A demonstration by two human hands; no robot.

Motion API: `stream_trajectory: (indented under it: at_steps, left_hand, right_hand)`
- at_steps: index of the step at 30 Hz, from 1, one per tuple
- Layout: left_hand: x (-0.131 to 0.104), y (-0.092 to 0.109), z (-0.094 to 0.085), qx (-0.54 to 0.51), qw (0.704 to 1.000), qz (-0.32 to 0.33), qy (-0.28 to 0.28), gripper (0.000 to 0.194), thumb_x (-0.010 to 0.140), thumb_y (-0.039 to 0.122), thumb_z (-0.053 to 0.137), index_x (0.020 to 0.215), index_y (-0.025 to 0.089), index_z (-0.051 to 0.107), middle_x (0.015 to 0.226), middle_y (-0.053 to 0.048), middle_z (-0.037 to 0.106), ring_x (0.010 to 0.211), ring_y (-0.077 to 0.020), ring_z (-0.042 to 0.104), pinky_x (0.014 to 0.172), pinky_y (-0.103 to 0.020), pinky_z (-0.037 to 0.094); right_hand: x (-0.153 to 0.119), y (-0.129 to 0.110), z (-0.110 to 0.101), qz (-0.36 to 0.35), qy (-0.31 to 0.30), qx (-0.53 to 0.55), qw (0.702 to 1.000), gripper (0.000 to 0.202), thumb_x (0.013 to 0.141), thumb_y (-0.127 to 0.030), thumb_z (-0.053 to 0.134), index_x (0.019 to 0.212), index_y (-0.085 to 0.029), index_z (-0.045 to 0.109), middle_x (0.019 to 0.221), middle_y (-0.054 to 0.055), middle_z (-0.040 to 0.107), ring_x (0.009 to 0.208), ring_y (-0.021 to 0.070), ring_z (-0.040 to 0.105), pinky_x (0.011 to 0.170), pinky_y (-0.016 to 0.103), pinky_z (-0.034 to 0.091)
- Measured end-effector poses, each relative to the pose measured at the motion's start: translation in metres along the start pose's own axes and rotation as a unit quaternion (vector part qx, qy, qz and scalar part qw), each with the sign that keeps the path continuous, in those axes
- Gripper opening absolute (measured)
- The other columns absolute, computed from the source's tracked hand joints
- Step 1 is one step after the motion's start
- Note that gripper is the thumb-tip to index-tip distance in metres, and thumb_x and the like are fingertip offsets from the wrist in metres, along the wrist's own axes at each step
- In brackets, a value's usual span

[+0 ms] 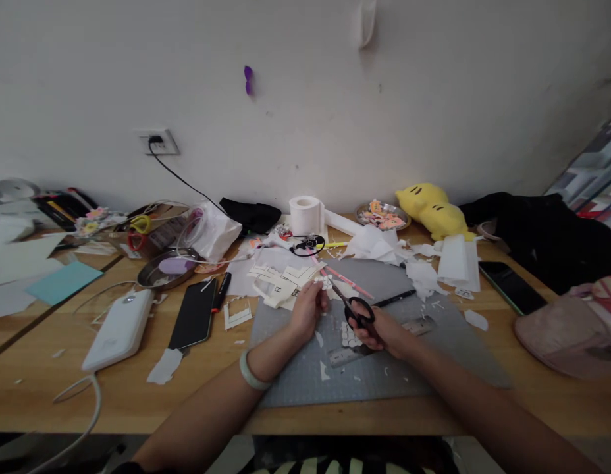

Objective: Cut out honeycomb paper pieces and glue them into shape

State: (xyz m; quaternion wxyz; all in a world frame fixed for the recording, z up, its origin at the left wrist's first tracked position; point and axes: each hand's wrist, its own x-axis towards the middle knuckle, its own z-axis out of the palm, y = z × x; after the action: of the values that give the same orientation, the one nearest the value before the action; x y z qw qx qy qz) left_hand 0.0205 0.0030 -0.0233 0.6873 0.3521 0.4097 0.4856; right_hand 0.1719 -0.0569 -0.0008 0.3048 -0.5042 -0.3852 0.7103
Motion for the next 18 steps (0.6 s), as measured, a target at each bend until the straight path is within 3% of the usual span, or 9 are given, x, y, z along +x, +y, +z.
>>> stream_trajectory:
  at_steps: [6,18]
  left_hand:
    - [0.0001,0.0008,0.0004,-0.023,1.0,0.007,0.004,0.023,0.09,0.032,0.053,0.103,0.013,0.057,0.09,-0.003,0.061,0.069,-0.0118,0.059,0.059,-0.027,0.052]
    - [-0.0023,0.0056,0.0014,-0.037,0.999,0.007,0.016,0.018,0.09,0.029,0.053,0.096,0.012,0.058,0.08,0.0,0.059,0.058,-0.008,0.054,0.05,-0.021,0.048]
  right_hand:
    - [-0.0008,-0.0007,0.0004,0.01,0.001,-0.015,1.0,0.049,0.076,-0.065,0.05,0.067,-0.018,0.046,0.044,-0.009,0.039,0.029,0.0019,0.025,0.028,0.015,0.013]
    - [-0.0031,-0.0016,0.0009,0.002,-0.012,-0.029,1.0,0.058,0.06,-0.074,0.058,0.064,-0.017,0.046,0.042,-0.01,0.038,0.03,0.0009,0.024,0.028,0.015,0.013]
